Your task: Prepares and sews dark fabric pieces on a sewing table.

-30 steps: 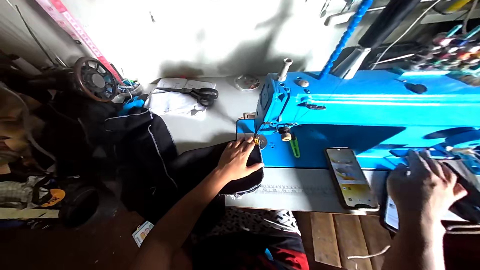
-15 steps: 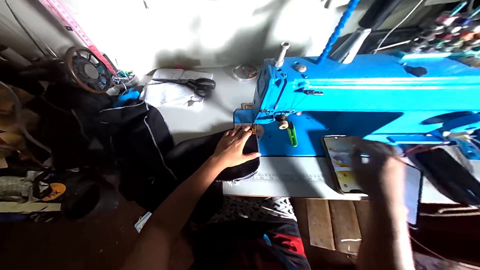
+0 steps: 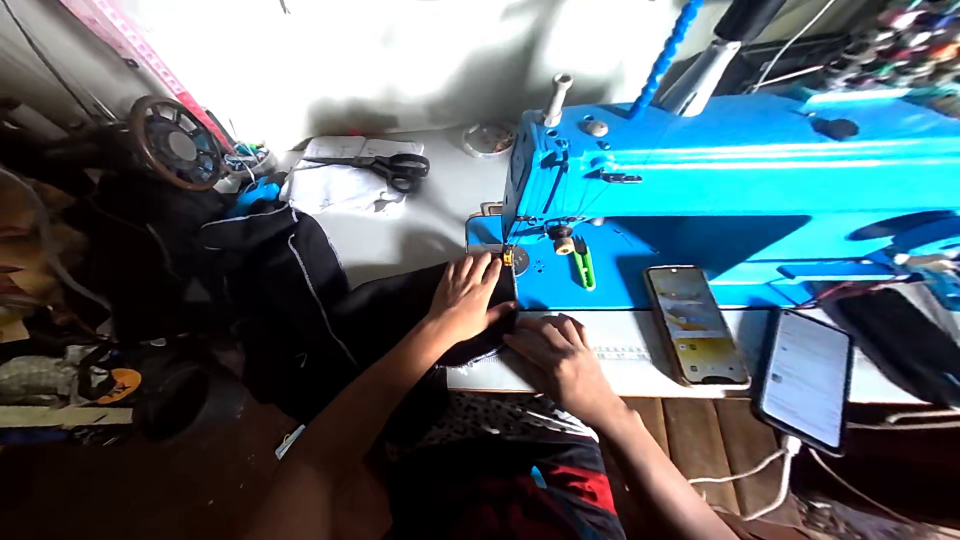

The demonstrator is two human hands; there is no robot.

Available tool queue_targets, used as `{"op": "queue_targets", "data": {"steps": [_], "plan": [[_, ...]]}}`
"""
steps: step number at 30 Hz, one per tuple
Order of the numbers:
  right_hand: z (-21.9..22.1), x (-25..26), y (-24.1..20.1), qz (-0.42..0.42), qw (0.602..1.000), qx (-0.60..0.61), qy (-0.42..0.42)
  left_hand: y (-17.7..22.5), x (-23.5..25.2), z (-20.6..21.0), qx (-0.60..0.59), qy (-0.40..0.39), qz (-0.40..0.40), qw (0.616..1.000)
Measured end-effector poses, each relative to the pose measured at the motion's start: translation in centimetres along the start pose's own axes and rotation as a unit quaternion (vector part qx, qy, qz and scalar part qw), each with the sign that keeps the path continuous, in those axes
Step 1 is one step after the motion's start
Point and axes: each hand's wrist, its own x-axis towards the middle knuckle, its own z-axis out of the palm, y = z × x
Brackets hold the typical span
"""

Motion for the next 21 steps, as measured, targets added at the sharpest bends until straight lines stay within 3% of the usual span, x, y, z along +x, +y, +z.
{"op": "queue_targets", "data": {"steps": [5,9,21], "plan": [[-0.1,-0.2,-0.8,0.008,1.000,-0.018,0.021,-0.2,-2.7,-1.6,-0.048,-0.120,-0.027,0.991],[0.1,-0.1,-0.7,0.023,0.999,-0.023,0.016,-2.0,-3.0,-0.7,-0.042,-0.093,0.022,0.995],[0.3,2.6,0.7,0.032,0.998,-0.042,0.015,-3.3,-0.1,-0.7,-0.014,-0.090,0.012,0.996]]}}
